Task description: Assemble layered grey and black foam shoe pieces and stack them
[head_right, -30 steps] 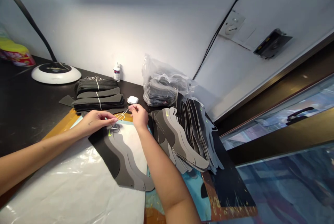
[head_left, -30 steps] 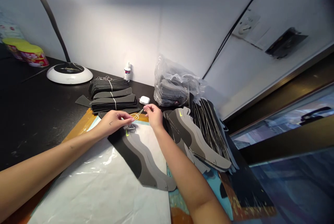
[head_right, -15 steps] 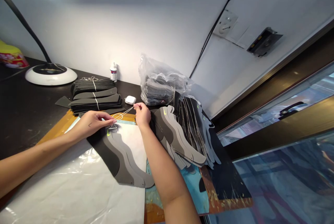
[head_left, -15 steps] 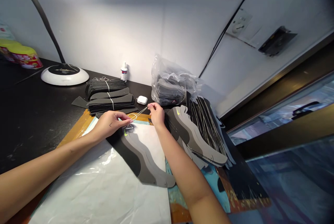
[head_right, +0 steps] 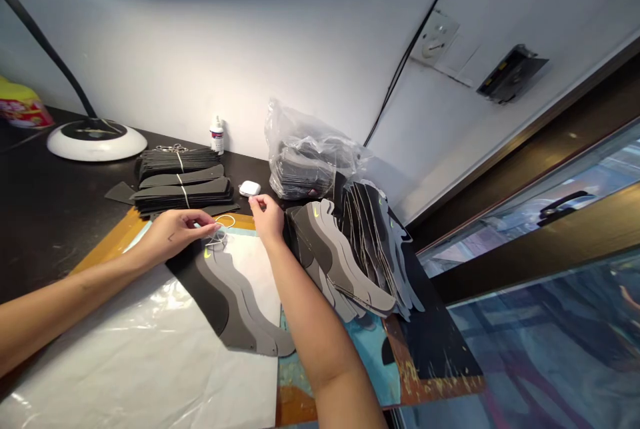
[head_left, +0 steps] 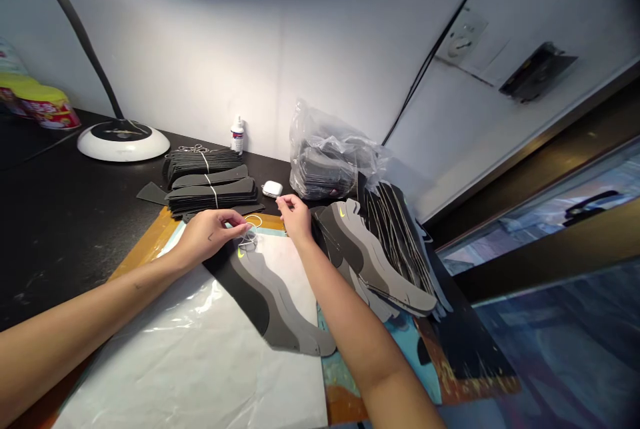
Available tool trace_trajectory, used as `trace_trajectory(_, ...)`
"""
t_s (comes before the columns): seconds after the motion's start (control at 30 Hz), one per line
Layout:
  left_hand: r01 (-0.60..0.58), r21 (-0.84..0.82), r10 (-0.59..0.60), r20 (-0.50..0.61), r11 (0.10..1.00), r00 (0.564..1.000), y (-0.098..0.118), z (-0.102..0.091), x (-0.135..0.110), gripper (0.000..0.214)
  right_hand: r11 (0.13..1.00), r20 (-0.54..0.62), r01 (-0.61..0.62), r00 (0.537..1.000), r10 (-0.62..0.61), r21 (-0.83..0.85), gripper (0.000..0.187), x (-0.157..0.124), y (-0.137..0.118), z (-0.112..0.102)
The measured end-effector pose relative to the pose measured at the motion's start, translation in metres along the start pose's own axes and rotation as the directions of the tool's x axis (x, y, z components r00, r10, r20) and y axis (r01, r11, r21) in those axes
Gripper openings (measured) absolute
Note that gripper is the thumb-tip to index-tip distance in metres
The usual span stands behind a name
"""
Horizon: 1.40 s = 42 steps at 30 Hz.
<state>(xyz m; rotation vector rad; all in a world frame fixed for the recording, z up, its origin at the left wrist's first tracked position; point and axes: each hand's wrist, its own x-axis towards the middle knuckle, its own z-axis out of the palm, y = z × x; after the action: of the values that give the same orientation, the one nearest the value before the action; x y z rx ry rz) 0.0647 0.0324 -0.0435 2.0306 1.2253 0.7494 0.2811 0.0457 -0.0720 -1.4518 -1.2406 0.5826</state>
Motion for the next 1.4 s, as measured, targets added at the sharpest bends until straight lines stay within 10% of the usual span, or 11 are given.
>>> trace_trajectory(0.23, -0.08, -0.191, 0.071, -0.056, 0.978, 0.996, 0.003, 0.002, 0.001, 0.042, 0.952, 0.375, 0.069, 0.909, -0.184, 0.299, 0.025, -0.021, -0.02, 0.006)
trace_trajectory(0.5, -0.063, -0.363, 0.042, -0.065, 0.93, 0.997, 0.014, -0.001, -0.001, 0.046, 0.874, 0.382, -0.101, 0.918, -0.102, 0.475, 0.03, -0.02, -0.023, 0.009)
trace_trajectory(1.03, 0.007, -0.519, -0.01, -0.002, 0.854, 1.0, 0.0, 0.005, 0.001, 0.038, 0.9, 0.236, 0.162, 0.932, -0.274, 0.405, 0.016, -0.025, -0.028, 0.004)
trace_trajectory(1.4, 0.042, -0.576, -0.044, 0.01, 0.816, 0.999, 0.003, 0.005, 0.0, 0.043, 0.9, 0.257, 0.112, 0.937, -0.237, 0.421, 0.018, -0.024, -0.028, 0.005)
